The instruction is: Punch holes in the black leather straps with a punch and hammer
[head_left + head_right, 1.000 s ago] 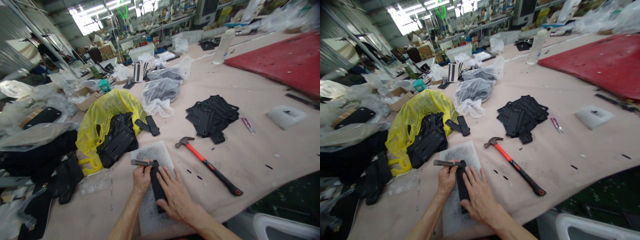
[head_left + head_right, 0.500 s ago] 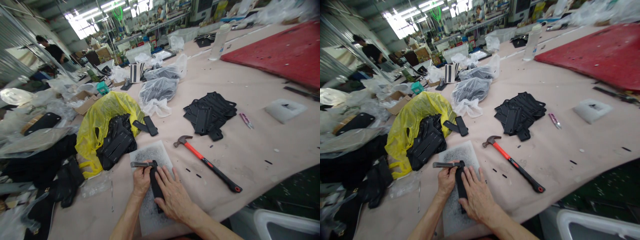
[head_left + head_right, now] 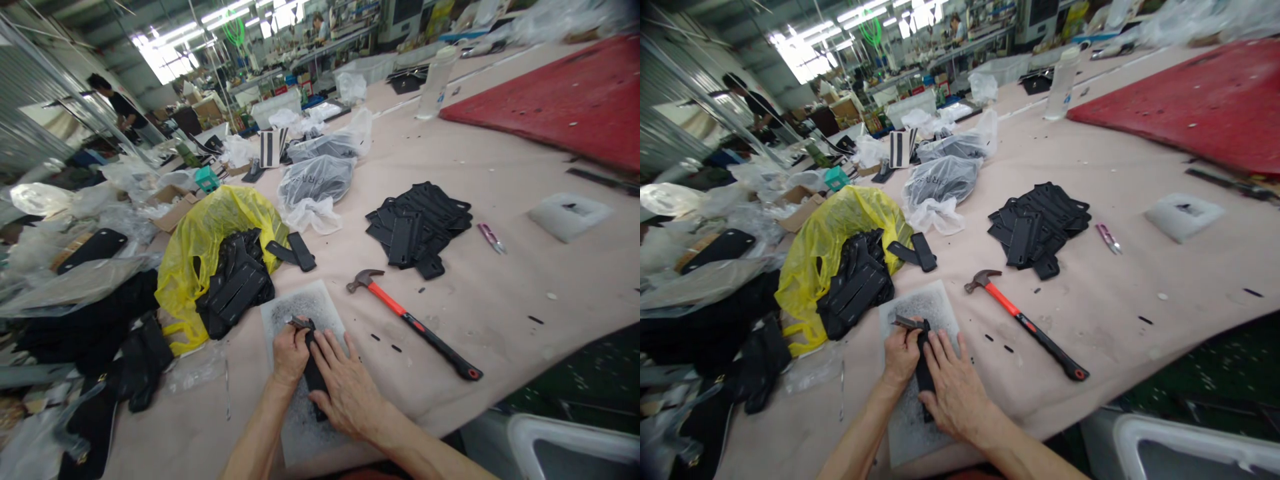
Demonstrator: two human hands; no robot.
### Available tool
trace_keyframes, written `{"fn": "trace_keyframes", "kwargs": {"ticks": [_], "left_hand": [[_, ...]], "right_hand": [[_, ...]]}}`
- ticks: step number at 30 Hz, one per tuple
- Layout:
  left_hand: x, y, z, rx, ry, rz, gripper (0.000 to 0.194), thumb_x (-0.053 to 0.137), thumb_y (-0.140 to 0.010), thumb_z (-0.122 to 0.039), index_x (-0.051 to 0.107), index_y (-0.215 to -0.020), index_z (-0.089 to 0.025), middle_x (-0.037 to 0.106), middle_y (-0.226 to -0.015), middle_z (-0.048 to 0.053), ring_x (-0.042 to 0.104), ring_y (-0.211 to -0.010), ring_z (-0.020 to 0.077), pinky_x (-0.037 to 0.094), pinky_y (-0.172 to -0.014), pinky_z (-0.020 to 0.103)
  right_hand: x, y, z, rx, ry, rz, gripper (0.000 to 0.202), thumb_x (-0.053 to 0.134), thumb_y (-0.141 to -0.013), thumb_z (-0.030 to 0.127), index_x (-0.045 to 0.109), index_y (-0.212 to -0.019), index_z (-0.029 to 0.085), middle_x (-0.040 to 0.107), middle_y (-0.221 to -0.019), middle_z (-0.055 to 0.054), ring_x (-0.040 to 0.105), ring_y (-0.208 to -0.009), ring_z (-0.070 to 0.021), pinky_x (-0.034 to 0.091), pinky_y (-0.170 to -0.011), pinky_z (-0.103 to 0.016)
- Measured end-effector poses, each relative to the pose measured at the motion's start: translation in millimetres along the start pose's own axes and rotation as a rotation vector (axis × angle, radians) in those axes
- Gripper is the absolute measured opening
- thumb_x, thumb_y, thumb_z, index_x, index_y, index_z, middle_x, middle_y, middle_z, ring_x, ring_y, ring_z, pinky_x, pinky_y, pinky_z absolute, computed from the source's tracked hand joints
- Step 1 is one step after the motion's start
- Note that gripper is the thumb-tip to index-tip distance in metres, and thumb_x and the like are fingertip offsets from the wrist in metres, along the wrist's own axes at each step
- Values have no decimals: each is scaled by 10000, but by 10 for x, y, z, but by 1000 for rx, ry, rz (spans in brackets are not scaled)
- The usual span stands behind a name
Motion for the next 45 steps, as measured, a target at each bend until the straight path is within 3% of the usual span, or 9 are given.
{"fn": "trace_keyframes", "kwargs": {"ticks": [9, 16, 22, 28, 30, 33, 37, 41, 45], "left_hand": [[-36, -20, 76, -7, 102, 71, 253, 460, -870, -173, 673, -1006, -192, 754, -985, 58, 706, -951, 215, 569, -875, 352], [-3, 1, 75, 17, 66, 13, 232, 478, -868, -172, 672, -993, -191, 751, -974, 68, 709, -928, 237, 572, -853, 380], [22, 33, 83, 74, 13, -16, 209, 482, -871, -174, 654, -990, -181, 750, -942, 81, 717, -881, 242, 575, -796, 370], [34, 34, 74, 24, -46, -8, 163, 497, -870, -202, 643, -941, -185, 740, -855, 81, 712, -778, 250, 562, -722, 365], [36, 34, 77, -4, -45, -10, 162, 492, -868, -205, 642, -925, -181, 737, -832, 81, 710, -762, 254, 557, -710, 371], [35, 35, 84, -14, 2, -11, 187, 475, -867, -193, 646, -941, -184, 740, -859, 77, 711, -798, 250, 556, -740, 373], [17, 45, 73, -2, 34, -16, 180, 478, -868, -187, 644, -940, -194, 732, -852, 71, 709, -828, 244, 553, -758, 366], [2, 61, 46, 12, 17, -21, 139, 492, -868, -185, 627, -898, -203, 713, -778, 64, 704, -745, 248, 544, -677, 353], [12, 64, 25, 32, -1, -30, 145, 491, -865, -160, 619, -911, -210, 709, -781, 64, 702, -745, 250, 529, -651, 343]], "right_hand": [[-288, 212, -256, -12, -88, 149, 678, 580, -837, 328, 371, -1469, 199, 299, -1569, -101, 165, -1456, -326, 64, -1163, -593], [-314, 427, -408, 74, 11, -10, 553, 567, -847, 303, 466, -1386, 231, 362, -1532, -95, 242, -1424, -325, 146, -1142, -582], [-720, 575, -1152, 458, 281, -269, 378, 509, -905, 314, 538, -1243, 149, 474, -1394, -178, 466, -1229, -326, 366, -1008, -476], [-810, 717, -1607, 633, 295, -64, 139, 521, -882, 283, 568, -938, 164, 618, -980, -134, 592, -904, -273, 431, -732, -356], [-798, 677, -1596, 719, 83, 22, 66, 544, -833, 244, 534, -839, 178, 610, -820, -83, 597, -754, -221, 411, -641, -312], [-757, 566, -1489, 868, -563, 153, 118, 582, -742, 215, 485, -807, 197, 556, -629, 3, 544, -542, -154, 384, -512, -260], [-696, 310, -1269, 941, -1255, 144, 129, 547, -800, 288, 485, -869, 198, 553, -649, 31, 498, -458, -100, 401, -439, -218], [-789, -6, -1039, 963, -1184, 61, 240, 352, -926, 369, 446, -771, 211, 382, -538, 85, 304, -337, -65, 254, -340, -181], [-1557, -251, -580, 564, -742, -177, 347, 359, -938, 485, 422, -716, 226, 379, -535, 72, 327, -386, -82, 234, -371, -199]]}}
Point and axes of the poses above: each hand's wrist, its own y-axis away from the middle knuckle, its own x-axis out of the palm, z = x × y, the point moved 3 cm from there along -y, towards the middle knuckle
